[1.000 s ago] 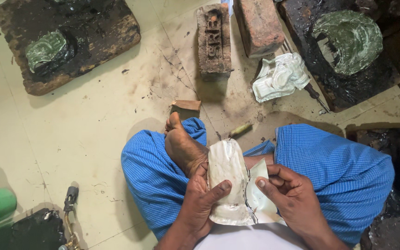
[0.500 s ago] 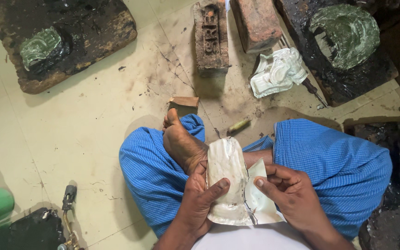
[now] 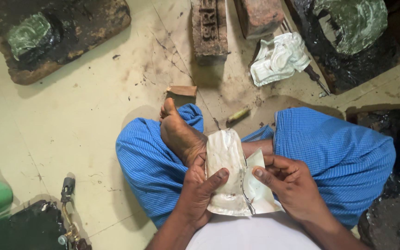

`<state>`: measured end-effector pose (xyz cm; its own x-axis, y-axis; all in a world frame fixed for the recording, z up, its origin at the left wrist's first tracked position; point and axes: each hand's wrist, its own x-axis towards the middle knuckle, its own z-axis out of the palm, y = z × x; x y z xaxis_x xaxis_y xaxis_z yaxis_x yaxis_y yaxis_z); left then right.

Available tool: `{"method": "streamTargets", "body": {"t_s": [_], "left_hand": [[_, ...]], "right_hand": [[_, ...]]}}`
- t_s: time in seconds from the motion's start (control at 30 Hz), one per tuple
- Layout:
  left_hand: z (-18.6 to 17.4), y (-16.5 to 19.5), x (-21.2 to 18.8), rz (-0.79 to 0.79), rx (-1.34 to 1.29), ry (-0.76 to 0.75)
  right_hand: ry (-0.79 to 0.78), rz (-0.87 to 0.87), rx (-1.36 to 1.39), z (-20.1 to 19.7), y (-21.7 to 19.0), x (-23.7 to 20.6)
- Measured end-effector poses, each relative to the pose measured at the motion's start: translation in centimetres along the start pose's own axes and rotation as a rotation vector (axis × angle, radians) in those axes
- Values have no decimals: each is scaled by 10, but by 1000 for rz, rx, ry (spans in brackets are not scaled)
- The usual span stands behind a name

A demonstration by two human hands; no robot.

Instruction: The person sits on the workshop floor and peels paper wrapping from a white casting mold, turning it over to remove the wrapping. They place the mold into a mold box formed by bricks, position it, and set a brick on top of it.

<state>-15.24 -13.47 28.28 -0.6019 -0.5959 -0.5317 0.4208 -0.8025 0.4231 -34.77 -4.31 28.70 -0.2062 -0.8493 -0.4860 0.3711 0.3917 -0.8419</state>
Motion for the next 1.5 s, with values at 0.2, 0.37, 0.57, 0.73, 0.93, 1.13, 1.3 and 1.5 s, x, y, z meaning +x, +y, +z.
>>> {"method": "streamTargets", "body": {"t_s": [0.2,0.37,0.57,0.73,0.93,1.13,1.3,1.5], "left_hand": [[1,-3,2,38,38,47],[-2,-8,2,82,47,20],[-6,-12,3,119,57,21],[-7,-8,3,117,81,3],[-9,-1,4,77,116,-3],[-6,-7,3,109,66,11],[-9,-5,3,86,55,1],[-9,-9,3,80,27,12]], "right_hand": [[42,7,20,3,-1,-1],[78,27,-7,8,-4,-2],[91,51,-71,10,-5,-5],[56,32,-44,8,-3,-4],[9,13,-34,6,-3,-1],[84,15,-83,10,-2,-5],[63,6,-44,8,-1,-3],[60,-24,8,8,2,-4]]}}
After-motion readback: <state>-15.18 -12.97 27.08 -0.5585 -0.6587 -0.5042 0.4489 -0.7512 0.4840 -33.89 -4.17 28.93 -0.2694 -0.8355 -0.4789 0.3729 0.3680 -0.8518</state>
